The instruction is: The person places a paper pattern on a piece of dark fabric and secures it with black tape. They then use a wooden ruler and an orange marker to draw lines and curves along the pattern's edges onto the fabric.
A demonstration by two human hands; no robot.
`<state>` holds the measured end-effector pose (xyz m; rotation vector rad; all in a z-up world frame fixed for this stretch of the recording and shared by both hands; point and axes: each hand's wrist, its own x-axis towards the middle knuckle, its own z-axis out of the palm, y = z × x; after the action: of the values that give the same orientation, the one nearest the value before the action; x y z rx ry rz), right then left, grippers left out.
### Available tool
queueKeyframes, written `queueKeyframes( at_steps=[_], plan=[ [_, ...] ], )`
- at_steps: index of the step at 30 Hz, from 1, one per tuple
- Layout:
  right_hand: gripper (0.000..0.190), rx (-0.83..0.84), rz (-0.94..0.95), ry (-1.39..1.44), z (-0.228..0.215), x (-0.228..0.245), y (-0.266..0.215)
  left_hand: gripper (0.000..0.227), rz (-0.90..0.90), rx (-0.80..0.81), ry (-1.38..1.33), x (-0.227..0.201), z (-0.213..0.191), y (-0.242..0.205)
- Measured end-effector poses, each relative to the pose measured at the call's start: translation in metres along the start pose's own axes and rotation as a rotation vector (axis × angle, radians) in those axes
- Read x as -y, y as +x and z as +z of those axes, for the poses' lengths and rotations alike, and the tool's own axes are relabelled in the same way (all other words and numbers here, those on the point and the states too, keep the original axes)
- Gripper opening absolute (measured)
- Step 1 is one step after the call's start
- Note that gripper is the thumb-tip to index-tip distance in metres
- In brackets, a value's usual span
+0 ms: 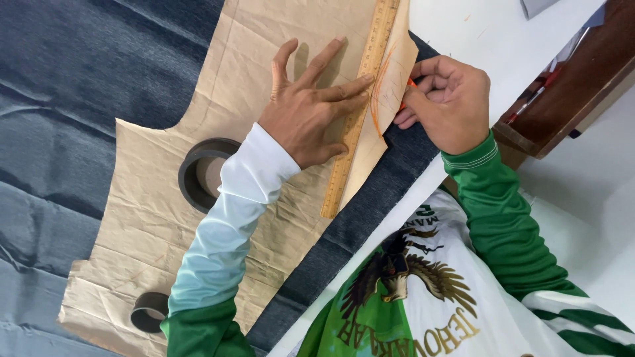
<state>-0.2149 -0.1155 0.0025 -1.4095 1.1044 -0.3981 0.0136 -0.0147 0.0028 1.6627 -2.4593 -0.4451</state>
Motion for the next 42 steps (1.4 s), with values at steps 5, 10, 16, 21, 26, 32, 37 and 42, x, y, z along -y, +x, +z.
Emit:
queueKeyframes(
  at_steps=[5, 10, 16, 21, 26, 32, 37, 42],
  plan=[
    [0.017, -0.022, 0.043, 0.031, 0.002, 0.001, 0.000, 0.106, 0.031, -0.003, 0.007, 0.003, -0.003, 0.001],
    [0.017, -0.049, 0.082, 0.028, 0.003, 0.004, 0.001, 0.103, 0.044, 0.011, 0.012, 0.004, -0.006, 0.003],
    [0.016, -0.060, 0.068, 0.029, 0.004, 0.002, 0.003, 0.101, 0.053, 0.022, -0.017, 0.007, -0.006, 0.005],
    [0.016, -0.079, 0.076, 0.051, 0.004, 0.001, 0.004, 0.109, 0.058, 0.032, 0.006, 0.007, -0.008, 0.006],
    [0.015, -0.097, 0.085, 0.054, 0.005, 0.002, 0.005, 0.107, 0.067, 0.036, 0.003, 0.007, -0.010, 0.006],
    [0.019, -0.124, 0.085, 0.076, 0.005, 0.004, 0.005, 0.106, 0.100, 0.025, 0.019, 0.010, -0.014, 0.009],
    [0.017, -0.121, 0.068, 0.088, 0.006, 0.004, 0.005, 0.094, 0.112, 0.026, 0.004, 0.012, -0.013, 0.010],
    [0.021, -0.149, 0.051, 0.084, 0.008, 0.003, 0.005, 0.093, 0.137, 0.029, -0.002, 0.014, -0.015, 0.011]
  ],
)
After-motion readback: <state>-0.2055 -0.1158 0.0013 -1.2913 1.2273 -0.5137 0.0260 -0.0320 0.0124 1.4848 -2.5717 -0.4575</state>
